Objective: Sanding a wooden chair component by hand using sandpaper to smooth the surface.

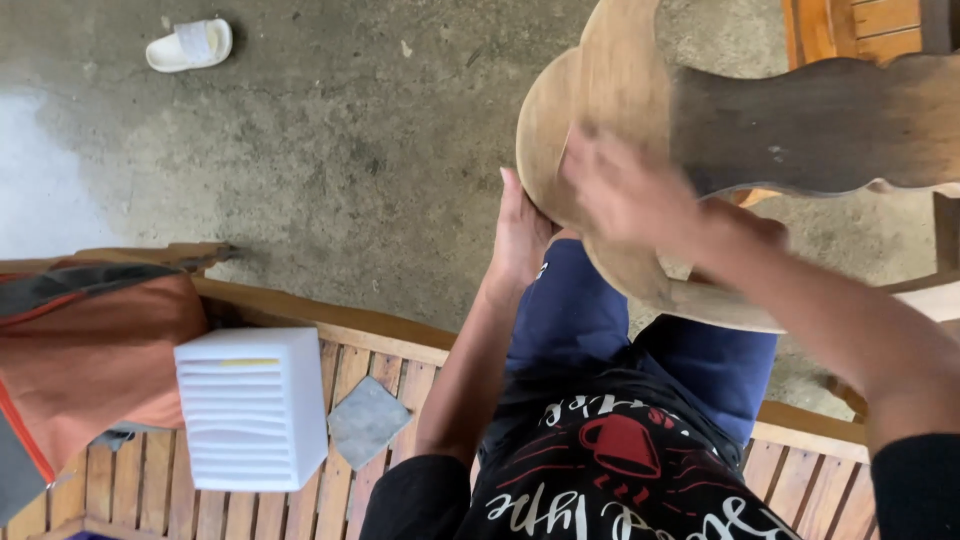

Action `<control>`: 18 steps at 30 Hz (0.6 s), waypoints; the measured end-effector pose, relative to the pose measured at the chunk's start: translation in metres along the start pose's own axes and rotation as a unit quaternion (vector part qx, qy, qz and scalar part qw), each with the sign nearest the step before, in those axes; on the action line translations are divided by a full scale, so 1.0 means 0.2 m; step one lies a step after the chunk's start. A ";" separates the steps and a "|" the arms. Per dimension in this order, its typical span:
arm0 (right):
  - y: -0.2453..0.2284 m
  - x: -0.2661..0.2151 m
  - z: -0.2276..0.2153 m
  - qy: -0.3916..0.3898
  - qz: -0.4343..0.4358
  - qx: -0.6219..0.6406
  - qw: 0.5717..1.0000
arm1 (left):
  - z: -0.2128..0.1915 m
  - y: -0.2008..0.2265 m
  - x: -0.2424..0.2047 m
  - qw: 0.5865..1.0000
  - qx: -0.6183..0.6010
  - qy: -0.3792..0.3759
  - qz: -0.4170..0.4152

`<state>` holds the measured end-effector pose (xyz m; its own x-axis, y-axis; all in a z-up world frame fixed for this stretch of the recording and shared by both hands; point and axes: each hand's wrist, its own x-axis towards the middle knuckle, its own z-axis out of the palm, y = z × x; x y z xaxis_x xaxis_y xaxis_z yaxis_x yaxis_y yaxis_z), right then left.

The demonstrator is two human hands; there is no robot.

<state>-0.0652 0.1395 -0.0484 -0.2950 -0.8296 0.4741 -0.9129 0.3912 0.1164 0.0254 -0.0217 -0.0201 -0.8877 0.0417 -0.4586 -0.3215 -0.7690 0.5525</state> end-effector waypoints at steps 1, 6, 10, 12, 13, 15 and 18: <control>0.12 0.05 0.03 -0.003 0.006 0.004 1.000 | 0.05 0.03 -0.03 1.000 0.001 0.003 -0.007; 0.19 0.32 -0.16 -0.146 0.267 0.093 0.948 | 0.05 0.03 -0.01 0.998 -0.004 0.061 -0.011; 0.23 0.30 -0.07 -0.143 0.168 0.028 0.975 | 0.02 0.01 -0.01 0.999 0.006 0.028 0.015; 0.50 0.30 0.18 -0.037 0.273 -0.019 0.961 | 0.00 0.01 -0.01 0.999 0.015 0.028 -0.001; 0.46 0.35 0.15 -0.038 0.275 -0.016 0.961 | 0.01 0.02 -0.01 0.999 0.017 0.030 -0.003; 0.42 0.44 0.06 -0.153 0.332 0.071 0.928 | 0.02 0.05 -0.01 0.999 0.027 0.020 0.006; 0.33 0.34 0.04 -0.078 0.211 -0.027 0.974 | -0.03 -0.04 0.02 0.999 0.022 0.031 0.001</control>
<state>-0.1471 0.1063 -0.0156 -0.6838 -0.6393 0.3517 -0.6861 0.7274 -0.0118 0.0258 -0.0192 -0.0303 -0.8666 0.0005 -0.4991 -0.3359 -0.7402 0.5825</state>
